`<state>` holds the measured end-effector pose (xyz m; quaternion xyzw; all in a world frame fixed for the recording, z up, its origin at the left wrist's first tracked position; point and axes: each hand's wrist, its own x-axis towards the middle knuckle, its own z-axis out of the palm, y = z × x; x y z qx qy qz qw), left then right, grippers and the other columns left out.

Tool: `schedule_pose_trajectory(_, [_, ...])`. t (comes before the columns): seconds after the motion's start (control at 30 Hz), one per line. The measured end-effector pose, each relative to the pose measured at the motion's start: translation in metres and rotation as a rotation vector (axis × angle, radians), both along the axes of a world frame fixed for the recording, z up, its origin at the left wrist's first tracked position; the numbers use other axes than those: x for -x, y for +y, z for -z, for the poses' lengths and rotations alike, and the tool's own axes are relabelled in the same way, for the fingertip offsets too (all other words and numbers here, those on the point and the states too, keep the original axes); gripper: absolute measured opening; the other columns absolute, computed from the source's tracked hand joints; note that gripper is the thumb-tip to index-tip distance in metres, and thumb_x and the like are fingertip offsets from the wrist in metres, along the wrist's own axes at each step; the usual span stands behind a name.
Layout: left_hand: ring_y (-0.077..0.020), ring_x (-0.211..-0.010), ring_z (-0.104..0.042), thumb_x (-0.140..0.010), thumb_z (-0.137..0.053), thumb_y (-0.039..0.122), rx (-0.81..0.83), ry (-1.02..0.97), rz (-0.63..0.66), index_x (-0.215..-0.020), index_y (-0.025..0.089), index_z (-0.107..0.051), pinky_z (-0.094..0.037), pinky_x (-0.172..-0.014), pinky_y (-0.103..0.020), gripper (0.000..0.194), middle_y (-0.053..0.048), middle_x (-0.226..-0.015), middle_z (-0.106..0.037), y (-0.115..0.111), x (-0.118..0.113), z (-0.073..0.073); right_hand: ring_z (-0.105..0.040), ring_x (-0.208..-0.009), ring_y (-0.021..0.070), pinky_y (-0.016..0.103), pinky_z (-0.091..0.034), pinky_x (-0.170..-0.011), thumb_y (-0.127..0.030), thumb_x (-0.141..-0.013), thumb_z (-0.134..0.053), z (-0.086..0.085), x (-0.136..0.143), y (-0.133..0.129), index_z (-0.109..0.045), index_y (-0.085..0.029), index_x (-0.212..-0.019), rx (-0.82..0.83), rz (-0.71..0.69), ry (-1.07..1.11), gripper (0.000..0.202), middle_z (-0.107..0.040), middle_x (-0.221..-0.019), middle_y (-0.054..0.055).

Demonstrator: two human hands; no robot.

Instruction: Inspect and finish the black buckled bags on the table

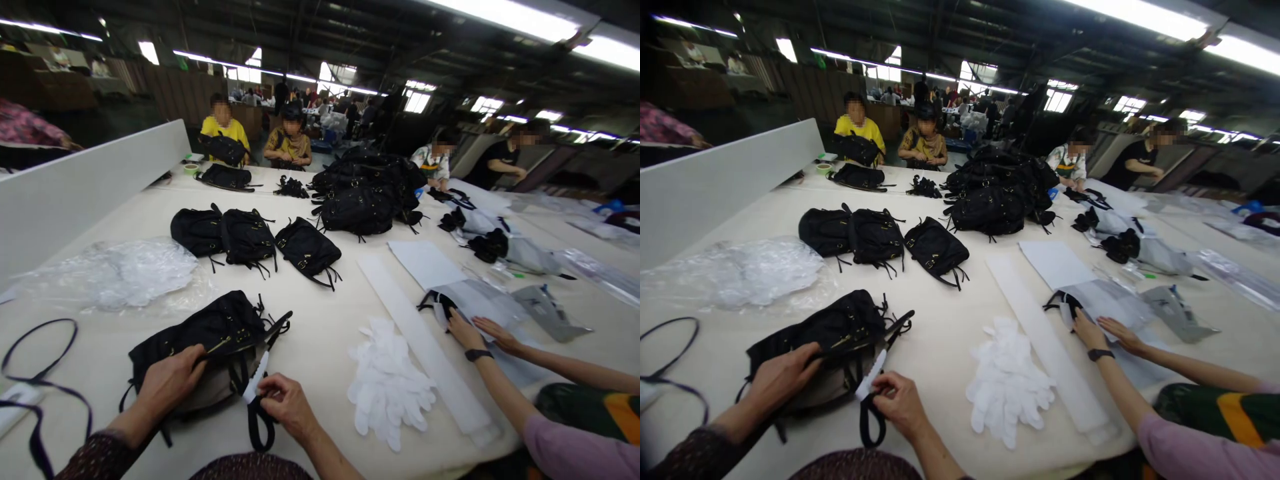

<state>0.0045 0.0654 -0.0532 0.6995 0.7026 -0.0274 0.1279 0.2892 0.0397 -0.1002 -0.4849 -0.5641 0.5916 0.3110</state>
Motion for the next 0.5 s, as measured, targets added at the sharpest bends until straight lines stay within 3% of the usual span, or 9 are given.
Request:
schedule_pose_trajectory(0.13, [-0.0261,-0.085,-0.068,-0.088,-0.035,0.048,-0.039,-0.007,-0.124,-0.107,0.030,-0.056,-0.042,-0.069,-0.033,0.034,-0.004,-0.093,-0.072,0.009,0.000,-0.033,-0.055,-0.063,0.0098,0.020,-0.044,-0.059,-0.016,-0.069,-0.061,-0.023,-0.004,0.004,-0.072,-0.021,-0.089,-0.046,-0.003,0.010,0.024,-0.069,-0.081,0.000])
schedule_pose_trajectory(0.23, [-0.0247,-0.084,-0.067,-0.088,-0.035,0.051,-0.041,-0.047,-0.181,-0.104,0.030,-0.057,-0.041,-0.069,-0.031,0.034,-0.004,-0.094,-0.072,0.015,-0.003,-0.048,-0.058,-0.067,0.0109,0.021,-0.046,-0.060,-0.018,-0.070,-0.061,-0.041,-0.005,0.011,-0.072,-0.021,-0.090,-0.064,0.035,0.042,0.024,-0.070,-0.084,0.000])
schedule_pose_trajectory(0.33, [-0.0234,-0.084,-0.066,-0.087,-0.037,0.050,-0.055,-0.090,-0.190,-0.103,0.029,-0.058,-0.041,-0.070,-0.029,0.034,-0.004,-0.094,-0.072,0.017,-0.008,-0.055,-0.059,-0.069,0.0116,0.021,-0.046,-0.061,-0.019,-0.069,-0.062,-0.053,-0.001,0.022,-0.072,-0.020,-0.090,-0.074,0.066,0.061,0.023,-0.070,-0.083,0.000])
schedule_pose_trajectory(0.5, [-0.0245,-0.085,-0.067,-0.086,-0.039,0.050,-0.060,-0.098,-0.193,-0.103,0.030,-0.060,-0.042,-0.070,-0.029,0.034,-0.003,-0.089,-0.073,0.016,-0.014,-0.052,-0.059,-0.062,0.0107,0.019,-0.043,-0.055,-0.017,-0.067,-0.061,-0.062,0.017,0.046,-0.071,-0.020,-0.086,-0.069,0.026,-0.026,0.022,-0.068,-0.073,-0.002])
